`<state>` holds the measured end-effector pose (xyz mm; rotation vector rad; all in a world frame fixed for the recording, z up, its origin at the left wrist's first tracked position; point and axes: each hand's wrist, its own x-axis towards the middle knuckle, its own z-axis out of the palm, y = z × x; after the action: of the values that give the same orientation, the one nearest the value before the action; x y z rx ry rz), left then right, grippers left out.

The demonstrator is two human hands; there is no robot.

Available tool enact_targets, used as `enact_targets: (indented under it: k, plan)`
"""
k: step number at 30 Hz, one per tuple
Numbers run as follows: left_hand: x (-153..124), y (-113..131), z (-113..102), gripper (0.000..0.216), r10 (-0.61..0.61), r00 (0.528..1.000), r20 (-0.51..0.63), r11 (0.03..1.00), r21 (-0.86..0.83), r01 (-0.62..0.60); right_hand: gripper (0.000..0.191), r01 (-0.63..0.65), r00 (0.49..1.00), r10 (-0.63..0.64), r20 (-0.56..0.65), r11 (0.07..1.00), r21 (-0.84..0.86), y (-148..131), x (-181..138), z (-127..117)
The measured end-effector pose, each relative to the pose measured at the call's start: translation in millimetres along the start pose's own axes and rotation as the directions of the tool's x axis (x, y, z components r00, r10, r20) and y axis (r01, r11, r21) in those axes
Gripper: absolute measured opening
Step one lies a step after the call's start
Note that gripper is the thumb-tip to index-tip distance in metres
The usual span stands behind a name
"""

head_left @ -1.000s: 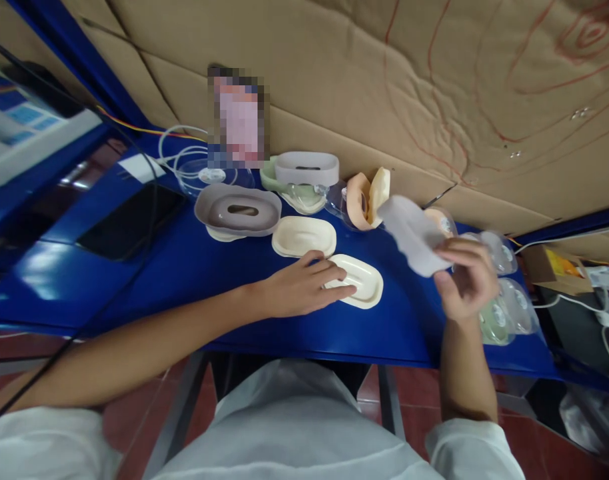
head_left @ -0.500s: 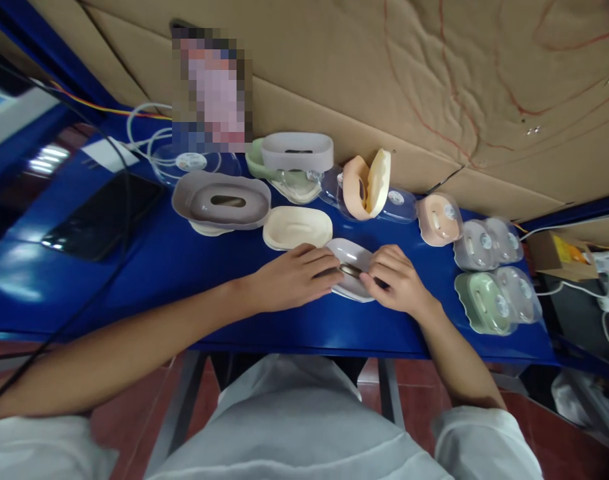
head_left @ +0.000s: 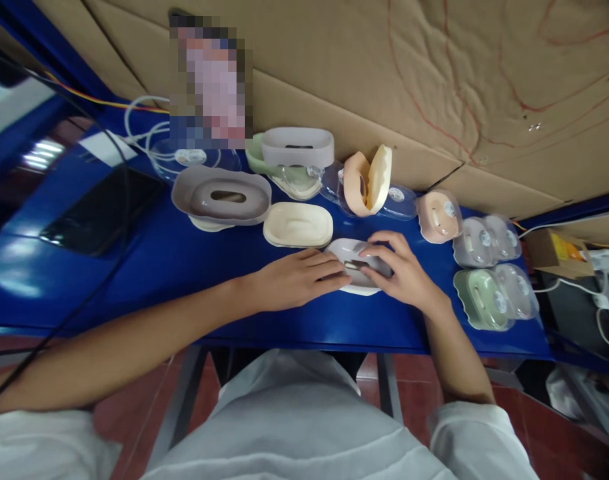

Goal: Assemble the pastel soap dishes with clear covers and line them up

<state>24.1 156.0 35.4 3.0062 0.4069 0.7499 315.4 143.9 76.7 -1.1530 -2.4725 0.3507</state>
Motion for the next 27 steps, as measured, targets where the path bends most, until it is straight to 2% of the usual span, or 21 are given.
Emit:
enact_targets:
  k: [3, 5, 7, 9, 11, 13, 15, 17, 22, 27]
  plan:
    - [0.7, 1.9, -0.3, 0.028, 0.014, 1.0, 0.011, 1.0, -0.023, -0.014, 0.032, -0.073, 0.991, 0.07, 0.117, 0.997, 0.019, 2.9, -2.1, -4.2]
    - [1.4, 2.5, -1.2, 0.023, 0.016, 0.999, 0.032, 1.0, -0.026, -0.015, 0.032, -0.085, 0.972, 0.072, 0.224, 0.995, 0.047, 2.3, -2.4, -4.8]
    - [1.8, 2.2, -1.8, 0.02, 0.016, 0.999, 0.048, 1.0, -0.024, -0.015, 0.03, -0.076, 0.963, 0.059, 0.264, 0.995, 0.057, 2.2, -1.8, -3.8]
    - [1.9, 1.5, -1.9, 0.019, 0.016, 0.999, 0.044, 1.0, -0.018, -0.016, 0.025, -0.072, 0.978, 0.06, 0.198, 0.996, 0.053, 6.4, -0.8, -1.3]
    - [1.8, 0.7, -1.7, 0.02, 0.018, 0.999, 0.039, 1.0, -0.004, -0.018, 0.025, -0.109, 0.993, 0.108, 0.052, 0.994, 0.024, 16.9, 0.1, 2.7]
    - [1.5, 0.1, -1.7, 0.02, 0.019, 0.999, 0.042, 1.0, 0.011, -0.02, 0.034, -0.21, 0.974, 0.204, -0.096, 0.976, -0.055, 32.5, 0.7, 7.8]
    - [1.0, -0.5, -2.0, 0.02, 0.023, 0.998, 0.05, 0.999, 0.022, -0.024, 0.049, -0.328, 0.94, 0.303, -0.16, 0.931, -0.164, 48.9, 0.4, 12.3]
    - [0.6, -0.8, -3.0, 0.019, 0.026, 0.998, 0.054, 0.999, 0.027, -0.028, 0.061, -0.39, 0.92, 0.364, -0.146, 0.887, -0.248, 61.2, -0.9, 14.1]
    - [1.7, -1.3, -6.3, 0.018, 0.032, 0.998, 0.05, 0.998, 0.043, -0.034, 0.07, -0.423, 0.906, 0.393, -0.158, 0.849, -0.317, 67.7, -8.8, 6.3]
    - [1.8, -2.9, -6.6, 0.013, 0.02, 0.999, 0.028, 0.999, 0.049, -0.022, 0.085, -0.435, 0.898, 0.438, -0.043, 0.868, -0.24, 67.7, -17.2, -10.2]
